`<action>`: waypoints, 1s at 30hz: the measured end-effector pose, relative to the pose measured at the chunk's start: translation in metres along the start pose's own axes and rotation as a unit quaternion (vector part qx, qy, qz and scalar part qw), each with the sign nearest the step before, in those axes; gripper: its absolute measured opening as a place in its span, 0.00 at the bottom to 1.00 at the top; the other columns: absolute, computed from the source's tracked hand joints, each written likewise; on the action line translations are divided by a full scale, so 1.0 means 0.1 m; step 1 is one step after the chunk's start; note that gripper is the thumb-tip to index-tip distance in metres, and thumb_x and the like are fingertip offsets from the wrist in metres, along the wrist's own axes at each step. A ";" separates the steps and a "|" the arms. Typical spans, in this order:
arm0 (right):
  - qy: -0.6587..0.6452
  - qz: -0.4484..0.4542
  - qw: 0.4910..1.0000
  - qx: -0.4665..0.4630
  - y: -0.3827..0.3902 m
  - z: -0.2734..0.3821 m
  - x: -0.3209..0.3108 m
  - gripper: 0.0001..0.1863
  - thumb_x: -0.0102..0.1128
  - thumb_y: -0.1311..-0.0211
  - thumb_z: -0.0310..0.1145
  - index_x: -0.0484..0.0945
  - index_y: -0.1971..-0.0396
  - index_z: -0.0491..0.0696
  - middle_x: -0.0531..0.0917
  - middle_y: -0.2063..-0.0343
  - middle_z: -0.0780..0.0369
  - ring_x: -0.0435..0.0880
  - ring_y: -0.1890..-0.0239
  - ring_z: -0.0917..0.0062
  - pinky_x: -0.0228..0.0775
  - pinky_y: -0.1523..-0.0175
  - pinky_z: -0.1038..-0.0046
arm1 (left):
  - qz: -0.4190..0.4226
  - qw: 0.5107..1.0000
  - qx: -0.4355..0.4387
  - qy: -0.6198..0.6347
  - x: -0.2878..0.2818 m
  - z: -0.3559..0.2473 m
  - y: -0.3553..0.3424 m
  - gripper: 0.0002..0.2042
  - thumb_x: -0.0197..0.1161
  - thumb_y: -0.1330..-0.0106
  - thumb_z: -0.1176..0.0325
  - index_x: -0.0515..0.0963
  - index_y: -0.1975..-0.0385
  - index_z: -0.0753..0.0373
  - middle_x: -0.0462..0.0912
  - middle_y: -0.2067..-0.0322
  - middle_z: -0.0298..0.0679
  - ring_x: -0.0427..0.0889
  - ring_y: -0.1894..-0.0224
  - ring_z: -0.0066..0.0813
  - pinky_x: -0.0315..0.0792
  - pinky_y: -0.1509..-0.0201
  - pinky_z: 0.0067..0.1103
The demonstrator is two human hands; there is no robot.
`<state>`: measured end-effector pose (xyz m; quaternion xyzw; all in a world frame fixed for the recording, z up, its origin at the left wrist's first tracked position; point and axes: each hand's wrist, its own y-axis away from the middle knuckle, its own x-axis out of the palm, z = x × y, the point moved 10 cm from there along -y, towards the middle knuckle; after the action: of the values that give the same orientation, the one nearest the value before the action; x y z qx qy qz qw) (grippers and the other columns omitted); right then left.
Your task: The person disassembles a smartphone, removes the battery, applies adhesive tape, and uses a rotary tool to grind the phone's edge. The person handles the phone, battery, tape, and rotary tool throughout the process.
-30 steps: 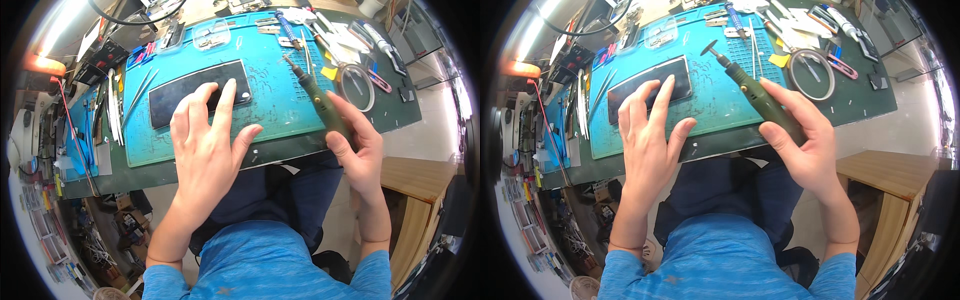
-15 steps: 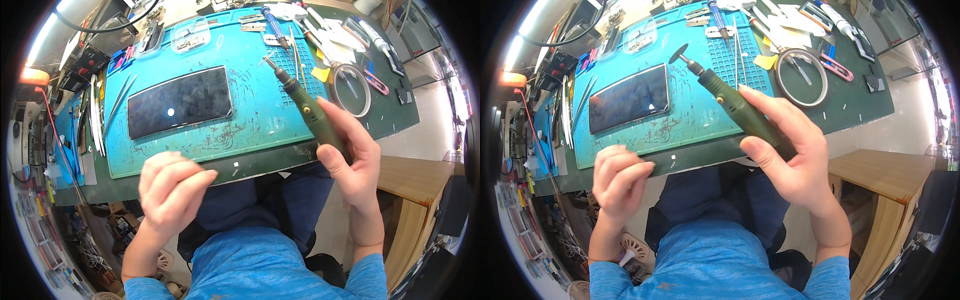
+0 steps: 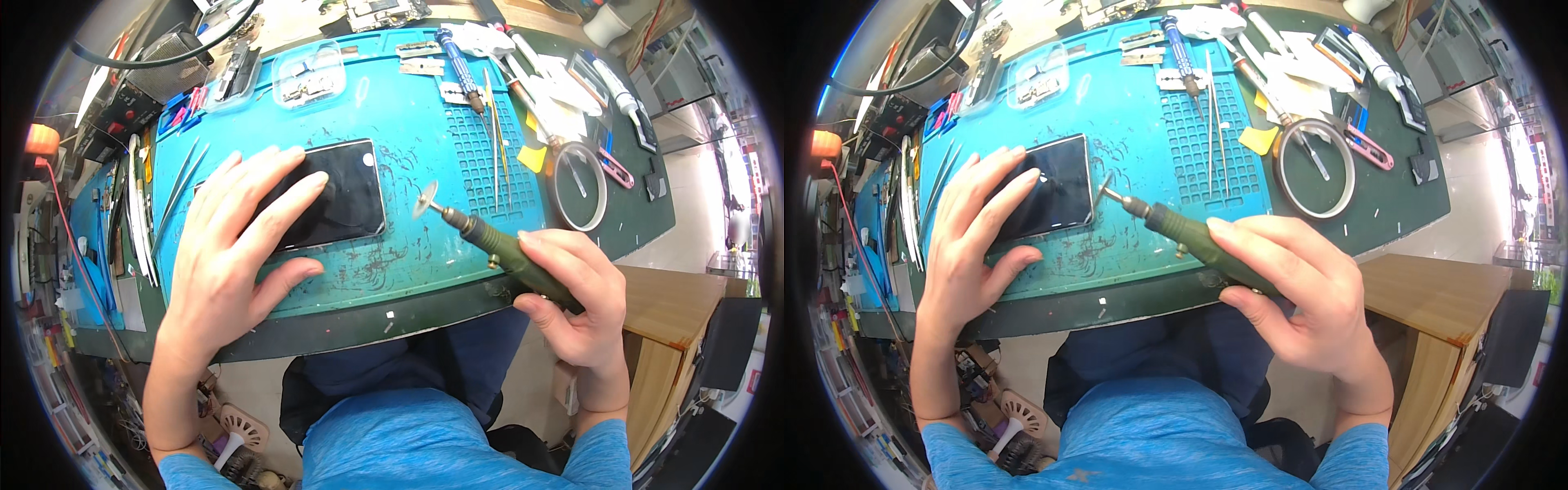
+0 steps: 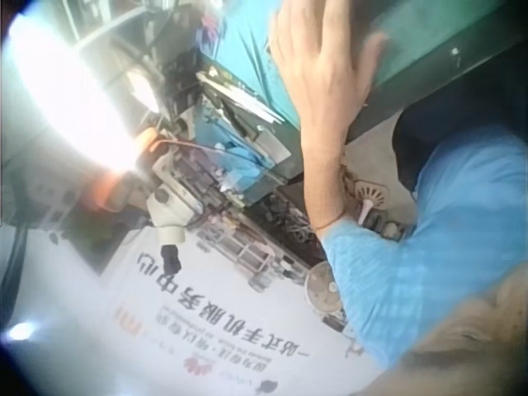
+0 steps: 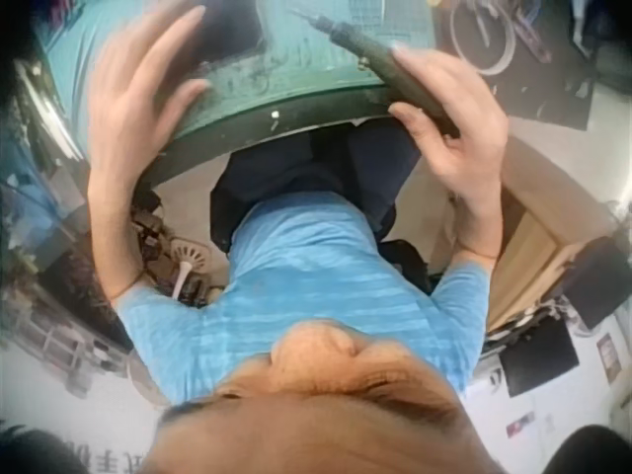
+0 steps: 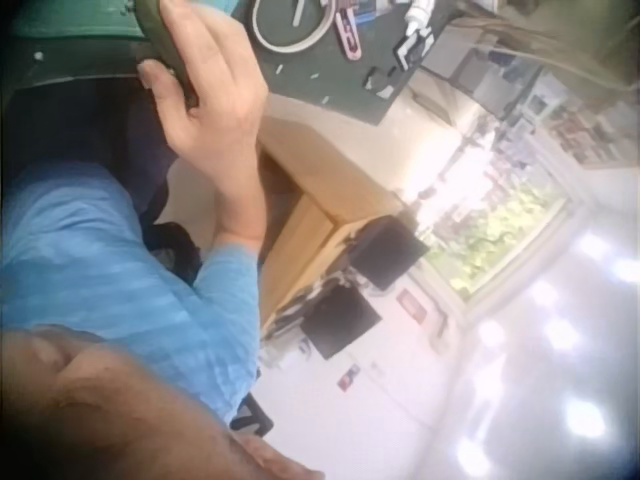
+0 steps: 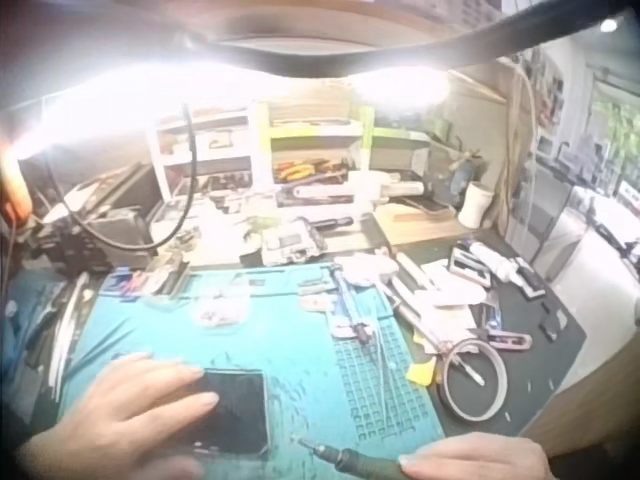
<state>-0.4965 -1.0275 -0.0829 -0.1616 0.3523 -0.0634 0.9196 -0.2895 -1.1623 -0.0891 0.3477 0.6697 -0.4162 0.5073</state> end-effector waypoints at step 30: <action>0.142 0.165 0.974 -0.067 -0.17 0.12 0.27 0.26 0.78 0.53 0.28 0.87 0.48 0.48 0.89 0.54 0.58 0.81 0.74 0.74 0.74 0.72 0.76 | -0.171 0.968 -0.159 0.092 0.45 -1.26 0.19 0.19 0.66 0.29 0.51 0.85 0.42 0.49 0.84 0.50 0.25 0.76 0.48 0.20 0.62 0.45 0.25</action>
<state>-0.4681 -1.0466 -0.0857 -0.1520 0.5044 0.0908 0.8451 -0.3324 -1.0376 -0.1192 0.1798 0.8206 -0.3514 0.4133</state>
